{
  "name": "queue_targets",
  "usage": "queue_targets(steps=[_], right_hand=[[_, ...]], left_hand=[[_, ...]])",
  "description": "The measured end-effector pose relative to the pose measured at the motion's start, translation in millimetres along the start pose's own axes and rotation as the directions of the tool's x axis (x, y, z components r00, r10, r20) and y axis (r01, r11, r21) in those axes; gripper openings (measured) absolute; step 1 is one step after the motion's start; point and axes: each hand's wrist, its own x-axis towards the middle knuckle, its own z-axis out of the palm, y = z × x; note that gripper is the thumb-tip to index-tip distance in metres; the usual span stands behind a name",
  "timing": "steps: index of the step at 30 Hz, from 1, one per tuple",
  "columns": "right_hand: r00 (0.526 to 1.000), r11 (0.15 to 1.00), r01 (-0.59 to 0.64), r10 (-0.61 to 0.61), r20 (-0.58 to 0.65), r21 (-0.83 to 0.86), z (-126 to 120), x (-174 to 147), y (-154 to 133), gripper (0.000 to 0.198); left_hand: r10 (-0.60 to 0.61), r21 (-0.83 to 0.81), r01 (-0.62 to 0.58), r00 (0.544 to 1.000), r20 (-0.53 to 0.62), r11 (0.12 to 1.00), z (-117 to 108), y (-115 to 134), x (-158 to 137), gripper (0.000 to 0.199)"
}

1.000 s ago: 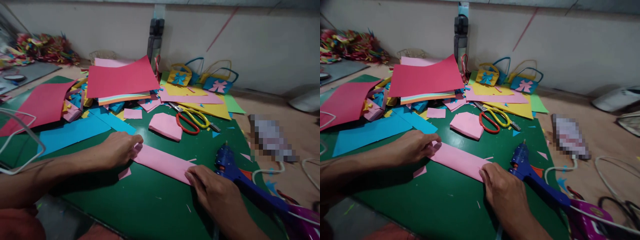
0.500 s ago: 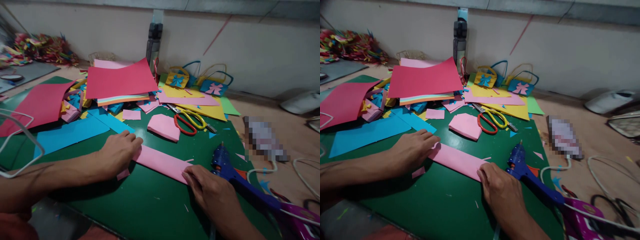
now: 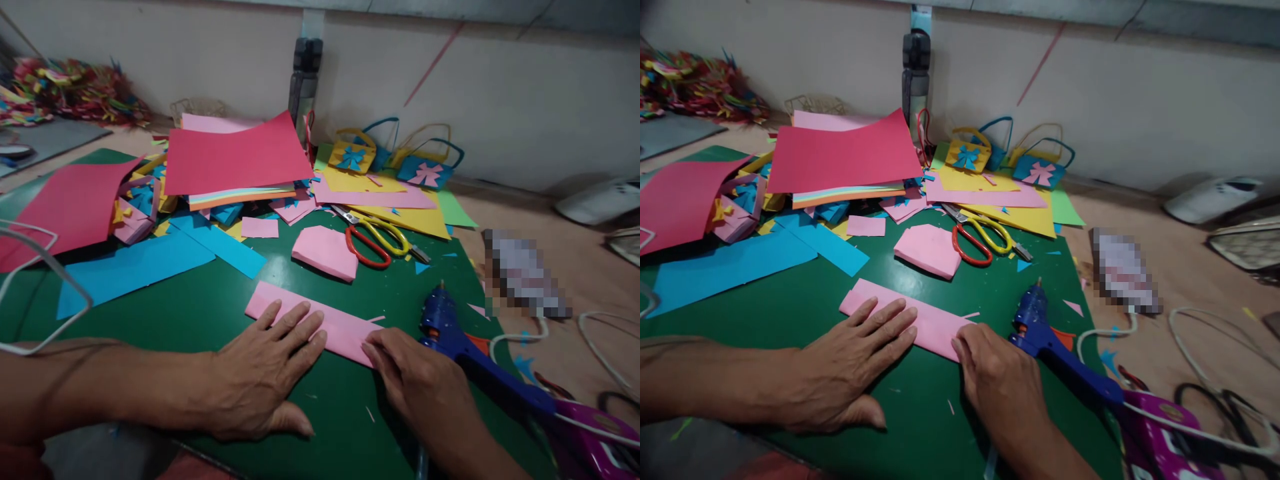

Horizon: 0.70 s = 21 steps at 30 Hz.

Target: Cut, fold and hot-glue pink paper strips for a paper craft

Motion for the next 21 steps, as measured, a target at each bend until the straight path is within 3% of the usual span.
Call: queue_targets(steps=[21], right_hand=[[1.000, 1.000, -0.008, 0.008, 0.013, -0.014, -0.7, 0.8, -0.5, 0.028]], left_hand=[[-0.044, 0.042, 0.044, 0.999, -0.006, 0.998, 0.1, 4.5, -0.7, 0.086]])
